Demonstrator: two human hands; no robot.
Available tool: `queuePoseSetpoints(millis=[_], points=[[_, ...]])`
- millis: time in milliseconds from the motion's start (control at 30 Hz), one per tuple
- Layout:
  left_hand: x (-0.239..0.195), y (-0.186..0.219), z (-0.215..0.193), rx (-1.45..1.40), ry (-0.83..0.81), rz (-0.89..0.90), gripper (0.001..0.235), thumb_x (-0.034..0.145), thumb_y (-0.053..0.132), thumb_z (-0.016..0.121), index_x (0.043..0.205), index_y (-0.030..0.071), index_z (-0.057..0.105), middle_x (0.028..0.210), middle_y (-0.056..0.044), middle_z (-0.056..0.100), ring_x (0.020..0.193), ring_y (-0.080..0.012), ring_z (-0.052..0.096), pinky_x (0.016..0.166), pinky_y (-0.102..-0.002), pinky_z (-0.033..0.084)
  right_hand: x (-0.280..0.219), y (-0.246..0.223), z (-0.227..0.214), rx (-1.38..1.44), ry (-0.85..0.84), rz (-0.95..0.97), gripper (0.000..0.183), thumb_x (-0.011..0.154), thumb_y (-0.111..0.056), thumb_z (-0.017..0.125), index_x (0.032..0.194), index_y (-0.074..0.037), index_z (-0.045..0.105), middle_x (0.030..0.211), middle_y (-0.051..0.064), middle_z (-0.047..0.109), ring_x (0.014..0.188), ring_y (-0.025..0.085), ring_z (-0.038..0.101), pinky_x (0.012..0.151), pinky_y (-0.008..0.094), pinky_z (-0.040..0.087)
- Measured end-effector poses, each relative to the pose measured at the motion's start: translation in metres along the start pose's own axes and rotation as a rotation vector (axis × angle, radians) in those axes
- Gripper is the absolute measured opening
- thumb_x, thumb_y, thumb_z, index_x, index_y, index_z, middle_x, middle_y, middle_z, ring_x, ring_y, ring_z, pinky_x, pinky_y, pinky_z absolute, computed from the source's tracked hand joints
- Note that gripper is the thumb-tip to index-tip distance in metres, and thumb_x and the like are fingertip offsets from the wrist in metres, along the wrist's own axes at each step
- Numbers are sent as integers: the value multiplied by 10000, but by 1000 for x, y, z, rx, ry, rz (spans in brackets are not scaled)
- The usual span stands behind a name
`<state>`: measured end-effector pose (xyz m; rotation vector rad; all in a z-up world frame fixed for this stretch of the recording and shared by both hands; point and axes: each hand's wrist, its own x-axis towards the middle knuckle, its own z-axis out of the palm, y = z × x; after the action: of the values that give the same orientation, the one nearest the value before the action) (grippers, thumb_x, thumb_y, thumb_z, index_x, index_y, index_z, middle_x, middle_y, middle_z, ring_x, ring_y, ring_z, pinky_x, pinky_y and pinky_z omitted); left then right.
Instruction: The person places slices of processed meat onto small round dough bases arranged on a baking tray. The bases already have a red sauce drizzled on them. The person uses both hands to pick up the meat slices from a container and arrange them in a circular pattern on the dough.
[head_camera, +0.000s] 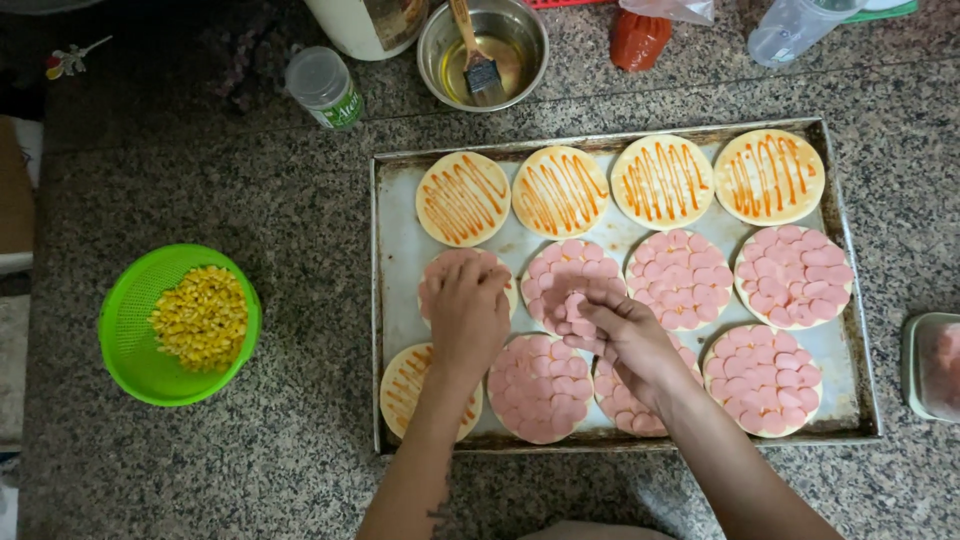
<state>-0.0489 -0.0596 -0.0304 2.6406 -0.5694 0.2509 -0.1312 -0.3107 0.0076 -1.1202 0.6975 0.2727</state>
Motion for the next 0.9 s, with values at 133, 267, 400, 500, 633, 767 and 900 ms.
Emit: queuePoseSetpoints(millis=[133,267,400,500,633,767,900], points=[[10,5,-23,17,-12,-15,172,1076,256,762,1181,264,897,1138,-45,721,1308,-296,734,1221,-556,474,-9,-13,12,36,6,49,359,1185,-75,699,1478,111,792,1139,165,796,1002,342,909,974,576,781],[8,-1,-11,32,-78,7,199,1058,243,771,1196,298,904,1154,-43,728,1340,-310,728,1217,-561,470,10,7,-5,39,-23,36,344,1184,-68,703,1476,91,790,1154,168,809,1047,335,912,1010,611,770],[17,24,-53,-198,-28,0,211,1174,193,706,1251,185,902,1123,-79,721,1154,-348,783,1047,-499,535,3,4,3,-36,-49,4,414,1146,-33,733,1529,111,798,1205,199,832,1075,327,896,1026,602,768],[7,39,-46,-391,-64,112,190,1124,231,789,1282,227,896,1087,-56,722,1123,-365,781,1000,-529,571,-26,-26,34,-33,-66,-22,428,1119,-12,765,1529,104,813,1135,149,810,1009,245,866,950,519,784],[8,56,-79,-411,-111,210,164,1089,252,837,1249,241,870,1129,-46,757,1111,-348,789,954,-530,572,-19,-22,29,-46,-82,-39,433,1107,-11,797,1524,106,798,1134,158,815,1013,258,882,944,516,785],[7,59,-93,-383,-95,205,228,1111,223,806,1331,182,851,1151,-97,769,1122,-398,794,955,-550,589,-15,-19,26,-102,-105,-41,376,1122,-30,807,1478,82,854,1177,190,874,1016,238,868,929,500,787],[7,50,-82,-206,-30,355,216,1049,192,802,1258,163,851,1195,-108,746,1109,-398,768,954,-551,586,-39,-45,52,-147,-105,-11,337,1143,-60,791,1426,94,888,1056,177,877,915,220,881,844,434,783]])
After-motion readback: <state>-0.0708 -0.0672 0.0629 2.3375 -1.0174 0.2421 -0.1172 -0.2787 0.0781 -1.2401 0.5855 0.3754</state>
